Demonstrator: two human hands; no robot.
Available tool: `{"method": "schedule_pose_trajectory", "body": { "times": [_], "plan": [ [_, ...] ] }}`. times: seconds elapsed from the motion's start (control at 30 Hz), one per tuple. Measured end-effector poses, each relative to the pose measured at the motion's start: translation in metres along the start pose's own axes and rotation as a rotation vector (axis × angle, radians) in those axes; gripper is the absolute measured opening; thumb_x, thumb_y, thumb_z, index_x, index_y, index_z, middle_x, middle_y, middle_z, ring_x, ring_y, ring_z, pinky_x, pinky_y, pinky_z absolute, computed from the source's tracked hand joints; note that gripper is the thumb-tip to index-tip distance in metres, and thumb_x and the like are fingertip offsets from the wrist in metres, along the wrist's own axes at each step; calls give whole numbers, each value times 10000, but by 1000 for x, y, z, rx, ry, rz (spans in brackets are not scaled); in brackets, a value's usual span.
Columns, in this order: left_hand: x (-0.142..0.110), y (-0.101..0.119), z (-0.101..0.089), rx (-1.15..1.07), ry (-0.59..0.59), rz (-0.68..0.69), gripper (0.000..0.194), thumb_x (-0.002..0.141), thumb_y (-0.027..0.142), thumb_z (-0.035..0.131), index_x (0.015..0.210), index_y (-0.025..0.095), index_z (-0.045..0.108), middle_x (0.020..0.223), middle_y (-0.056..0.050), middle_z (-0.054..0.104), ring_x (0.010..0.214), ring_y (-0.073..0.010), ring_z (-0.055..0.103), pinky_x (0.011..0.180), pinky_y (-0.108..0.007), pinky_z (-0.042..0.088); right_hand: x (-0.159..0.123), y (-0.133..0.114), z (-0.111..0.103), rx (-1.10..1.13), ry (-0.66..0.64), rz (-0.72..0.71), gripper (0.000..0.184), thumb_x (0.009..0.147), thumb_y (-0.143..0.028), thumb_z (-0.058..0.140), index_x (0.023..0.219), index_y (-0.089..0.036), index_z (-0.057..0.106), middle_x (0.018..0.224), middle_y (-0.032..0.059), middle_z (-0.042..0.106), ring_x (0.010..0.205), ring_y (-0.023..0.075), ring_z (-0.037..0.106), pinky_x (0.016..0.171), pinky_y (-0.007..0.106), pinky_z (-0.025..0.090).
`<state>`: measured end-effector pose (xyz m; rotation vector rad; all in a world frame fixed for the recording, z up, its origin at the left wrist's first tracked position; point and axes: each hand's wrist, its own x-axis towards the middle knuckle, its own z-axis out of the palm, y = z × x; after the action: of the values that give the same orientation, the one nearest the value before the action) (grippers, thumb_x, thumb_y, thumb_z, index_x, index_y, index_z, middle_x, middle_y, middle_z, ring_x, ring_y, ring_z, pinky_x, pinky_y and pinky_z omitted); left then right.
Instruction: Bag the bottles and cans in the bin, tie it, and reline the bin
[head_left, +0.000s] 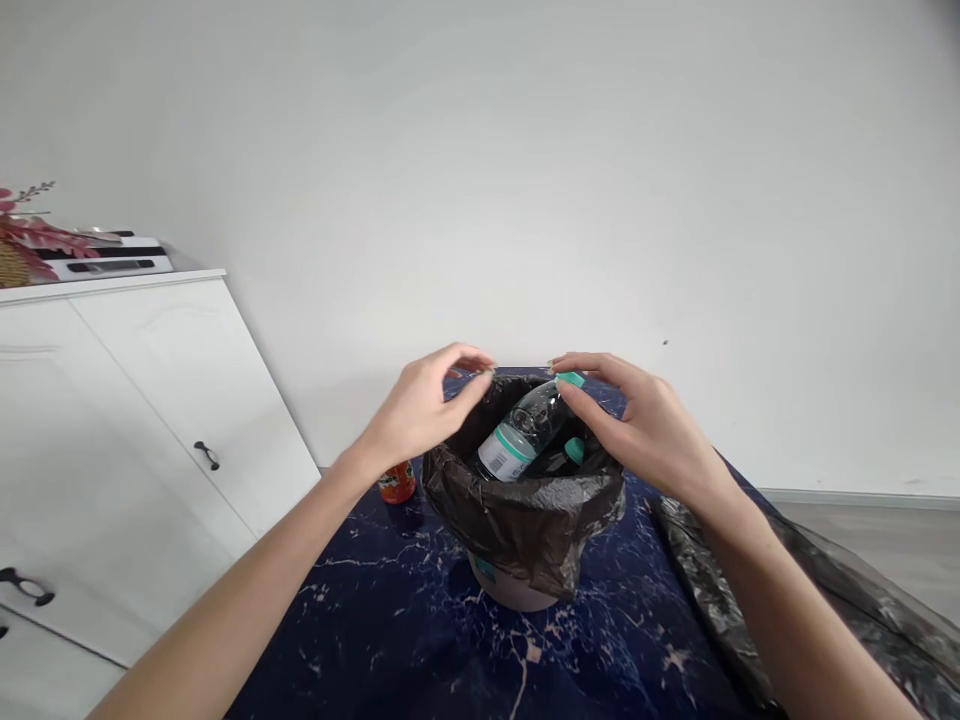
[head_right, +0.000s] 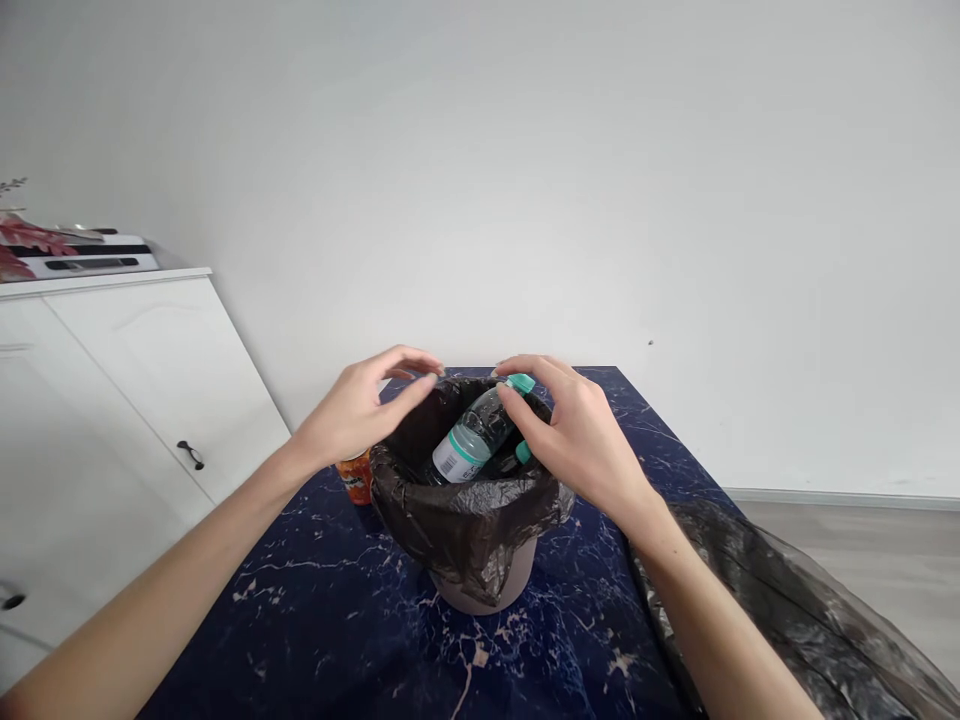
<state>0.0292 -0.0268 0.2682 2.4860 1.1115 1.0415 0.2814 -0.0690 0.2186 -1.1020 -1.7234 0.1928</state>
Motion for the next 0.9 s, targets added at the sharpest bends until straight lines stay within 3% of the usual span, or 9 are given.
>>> {"method": "schedule_pose_trajectory", "body": {
  "times": [0.07, 0.17, 0.23, 0.33, 0.4, 0.57, 0.67, 0.77, 0.9],
  "plan": [
    [-8, -15, -9, 30, 135, -39, 223, 1060, 372, 580, 1176, 232, 710, 1254, -72, 780, 1162, -241, 729, 997, -409, 585, -3, -7, -1, 7, 12, -60, 222, 1064, -419, 604, 1188, -318, 758, 1323, 31, 769, 1223, 304, 722, 1032, 499, 599],
    [-23, -58, -22, 203, 253, -182, 311, 1068, 389, 484, 1251, 223, 674, 1356, -111, 737, 1235, -290, 696, 961, -436, 599, -7, -17, -2, 35, 10, -149, 203, 1080, -377, 587, 1180, -311, 750, 1287, 33, 779, 1221, 291, 725, 1041, 484, 595],
    [-34, -95, -27, 425, 159, -292, 446, 1070, 490, 433, 1357, 208, 625, 1451, -144, 679, 1345, -332, 633, 1043, -489, 567, -8, -21, -2, 45, -1, -205, 191, 1084, -350, 582, 1185, -310, 739, 1272, 35, 780, 1229, 281, 719, 1047, 473, 586],
    [-52, -144, -23, 508, 60, -350, 634, 940, 622, 603, 1349, 139, 639, 1383, -227, 698, 1333, -435, 625, 1100, -598, 517, -10, -24, 1, 21, -17, -269, 181, 1091, -313, 568, 1189, -313, 720, 1252, 36, 783, 1220, 269, 721, 1022, 460, 587],
    [-65, -164, -14, 541, 26, -334, 660, 908, 624, 639, 1373, 156, 636, 1436, -227, 670, 1376, -446, 594, 1140, -618, 486, -10, -23, 2, -3, -25, -306, 183, 1097, -306, 557, 1198, -309, 710, 1252, 42, 783, 1225, 271, 721, 1001, 462, 596],
    [-103, -172, 14, 645, 12, -229, 553, 934, 580, 641, 1353, 219, 676, 1628, -207, 533, 1637, -513, 229, 1285, -747, 220, -11, -24, -1, -19, -18, -333, 177, 1094, -273, 571, 1206, -298, 705, 1259, 33, 780, 1239, 248, 713, 1031, 447, 590],
    [-125, -167, 24, 770, 12, -135, 599, 998, 550, 575, 1485, 203, 606, 1696, -204, 457, 1672, -502, 127, 1321, -747, 95, -12, -27, -4, -13, -9, -335, 172, 1092, -263, 573, 1196, -294, 706, 1247, 33, 782, 1229, 243, 715, 1034, 444, 586],
    [-138, -164, 29, 806, 24, -113, 622, 1048, 531, 504, 1550, 166, 551, 1691, -209, 461, 1666, -499, 150, 1332, -731, 106, -12, -29, -5, -4, -7, -342, 173, 1093, -267, 565, 1192, -296, 703, 1243, 40, 783, 1227, 253, 718, 1027, 458, 592],
    [-145, -159, 30, 755, 46, -93, 463, 1069, 463, 498, 1461, 245, 613, 1450, -137, 685, 1557, -449, 407, 1338, -728, 124, -13, -29, -5, -2, -16, -338, 175, 1093, -285, 559, 1192, -307, 702, 1245, 43, 784, 1233, 268, 719, 1040, 487, 593]
  ]
}}
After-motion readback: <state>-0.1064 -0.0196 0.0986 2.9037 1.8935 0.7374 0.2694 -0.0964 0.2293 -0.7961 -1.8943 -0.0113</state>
